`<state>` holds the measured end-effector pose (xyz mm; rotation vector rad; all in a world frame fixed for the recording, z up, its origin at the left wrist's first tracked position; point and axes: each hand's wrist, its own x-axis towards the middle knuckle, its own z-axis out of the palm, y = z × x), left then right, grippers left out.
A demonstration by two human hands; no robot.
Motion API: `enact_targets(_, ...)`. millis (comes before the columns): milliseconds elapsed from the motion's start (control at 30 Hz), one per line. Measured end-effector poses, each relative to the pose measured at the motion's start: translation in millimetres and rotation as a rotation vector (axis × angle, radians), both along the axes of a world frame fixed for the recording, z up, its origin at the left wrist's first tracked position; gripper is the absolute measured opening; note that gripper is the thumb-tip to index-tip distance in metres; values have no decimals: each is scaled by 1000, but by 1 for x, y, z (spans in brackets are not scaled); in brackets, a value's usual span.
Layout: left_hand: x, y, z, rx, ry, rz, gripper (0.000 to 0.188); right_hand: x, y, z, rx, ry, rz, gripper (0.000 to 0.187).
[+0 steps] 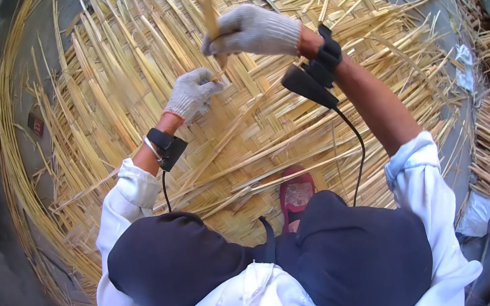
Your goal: The recorder is weaving thin bamboo or straw strips together to create a large circular mat on the floor.
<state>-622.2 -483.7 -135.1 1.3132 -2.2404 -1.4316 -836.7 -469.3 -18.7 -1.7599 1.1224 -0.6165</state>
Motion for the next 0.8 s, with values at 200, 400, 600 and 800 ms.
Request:
enact_targets(200,-9,7,0,95,61,368,35,-13,-20,-58,305,118,-339,29)
enact_targets(400,-3,15,-9,266,265,611,35,10,-10,-119,188,603,-288,31)
enact_targets(600,4,15,-10,299,422,626,35,16,3,-128,-468,679,-474,14)
enact_targets(800,3,16,0,335,428,618,33,9,-10,-130,-104,353,-251,11)
